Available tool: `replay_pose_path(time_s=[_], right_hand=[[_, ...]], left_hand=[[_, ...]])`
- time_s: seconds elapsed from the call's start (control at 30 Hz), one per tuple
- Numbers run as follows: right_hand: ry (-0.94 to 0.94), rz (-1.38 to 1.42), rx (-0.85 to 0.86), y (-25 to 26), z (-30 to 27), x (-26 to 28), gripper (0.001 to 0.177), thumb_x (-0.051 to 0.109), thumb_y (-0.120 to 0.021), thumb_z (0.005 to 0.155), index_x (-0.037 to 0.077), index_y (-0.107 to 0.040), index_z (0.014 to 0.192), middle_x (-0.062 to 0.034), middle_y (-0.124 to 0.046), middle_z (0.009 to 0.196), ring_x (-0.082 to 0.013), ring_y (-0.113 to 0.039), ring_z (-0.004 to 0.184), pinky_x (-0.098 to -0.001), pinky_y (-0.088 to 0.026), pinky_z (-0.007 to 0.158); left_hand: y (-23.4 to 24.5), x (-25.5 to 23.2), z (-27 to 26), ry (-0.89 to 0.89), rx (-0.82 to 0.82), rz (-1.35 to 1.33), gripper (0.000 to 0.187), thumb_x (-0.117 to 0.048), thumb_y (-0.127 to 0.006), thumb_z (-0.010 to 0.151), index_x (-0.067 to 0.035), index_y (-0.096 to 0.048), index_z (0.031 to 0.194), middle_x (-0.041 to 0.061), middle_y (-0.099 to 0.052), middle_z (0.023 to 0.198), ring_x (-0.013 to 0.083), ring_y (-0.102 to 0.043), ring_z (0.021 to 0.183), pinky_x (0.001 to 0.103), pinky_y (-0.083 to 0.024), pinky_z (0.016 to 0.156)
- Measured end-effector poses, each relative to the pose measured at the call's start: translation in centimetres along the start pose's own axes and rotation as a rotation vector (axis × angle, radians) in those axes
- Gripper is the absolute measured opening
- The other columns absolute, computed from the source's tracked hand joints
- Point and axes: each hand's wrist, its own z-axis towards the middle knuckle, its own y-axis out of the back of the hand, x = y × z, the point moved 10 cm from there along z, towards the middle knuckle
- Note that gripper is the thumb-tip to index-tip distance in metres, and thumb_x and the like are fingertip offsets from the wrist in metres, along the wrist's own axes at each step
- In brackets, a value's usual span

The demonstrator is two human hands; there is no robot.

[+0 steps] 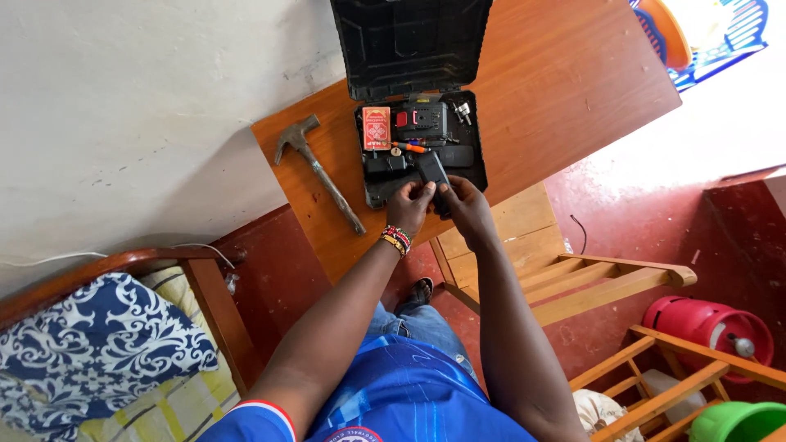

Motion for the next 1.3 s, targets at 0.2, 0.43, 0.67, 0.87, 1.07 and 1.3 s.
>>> replay_pose_path(time_s=[0.2,0.43,0.67,0.87,1.07,1.3], right_hand=[[-0.005,-0.043,-0.006,-1.9,0.6,-1.4,0.035,0.022,-0.063,0.102,0.001,-0.062,0.13,-0.005,-0.071,0.088,-0.0092,-0.061,0.072,-0.0252,-0.05,0.065],[-0.017,-0.073,0.01,-7.9,2.2,-2.7,0.04,0.022,-0.063,0.101,0.001,-0.06,0.135,-0.0044,-0.072,0.098,-0.0098,-0.066,0.08,-0.0263,-0.054,0.071],[-0.028,-0.062,-0.085,-9.7,2.0,-2.2,0.035,0.018,-0.063,0.101,-0.001,-0.065,0.13,-0.0064,-0.074,0.107,-0.0121,-0.067,0.09,-0.0295,-0.055,0.08],[-0.099,-0.113,-0.131,-11.8,1.7,-1.2,0.036,0.02,-0.064,0.1,-0.001,-0.065,0.13,-0.0074,-0.075,0.109,-0.0141,-0.069,0.093,-0.0306,-0.056,0.083],[-0.08,-0.062,-0.174,-11.3,2.3,-2.3,0.035,0.02,-0.064,0.101,-0.002,-0.065,0.129,-0.0091,-0.075,0.108,-0.0154,-0.07,0.094,-0.0318,-0.057,0.085],[-0.131,-0.106,-0.264,-9.0,1.2,-0.5,0.033,0.02,-0.063,0.102,0.0,-0.066,0.127,-0.0072,-0.075,0.107,-0.0142,-0.071,0.095,-0.0303,-0.058,0.084]], left_hand=[[2.1,-2.0,0.2,0.006,0.028,0.133,0.034,-0.037,-0.074,0.092,-0.005,-0.07,0.104,-0.002,-0.073,0.087,0.0091,-0.069,0.076,0.027,-0.056,0.069],[8.4,-3.2,2.9,-0.027,0.089,0.123,0.039,-0.038,-0.075,0.094,0.0,-0.072,0.094,0.004,-0.071,0.082,0.0128,-0.064,0.072,0.032,-0.054,0.065],[10.8,-3.5,4.0,0.093,0.238,0.093,0.043,-0.044,-0.065,0.097,-0.002,-0.073,0.095,0.0,-0.07,0.077,0.0101,-0.063,0.068,0.029,-0.054,0.064],[13.1,-2.4,6.0,0.066,0.287,0.182,0.048,-0.046,-0.064,0.103,0.0,-0.07,0.089,-0.001,-0.062,0.071,0.0087,-0.054,0.063,0.029,-0.047,0.058],[12.2,-3.7,6.0,0.132,0.384,0.155,0.039,-0.04,-0.07,0.097,-0.002,-0.07,0.099,0.001,-0.067,0.082,0.0096,-0.058,0.071,0.029,-0.048,0.064],[8.9,-5.8,5.3,0.13,0.5,0.057,0.041,-0.037,-0.069,0.096,-0.003,-0.068,0.118,0.001,-0.073,0.097,0.008,-0.067,0.085,0.027,-0.056,0.077]])
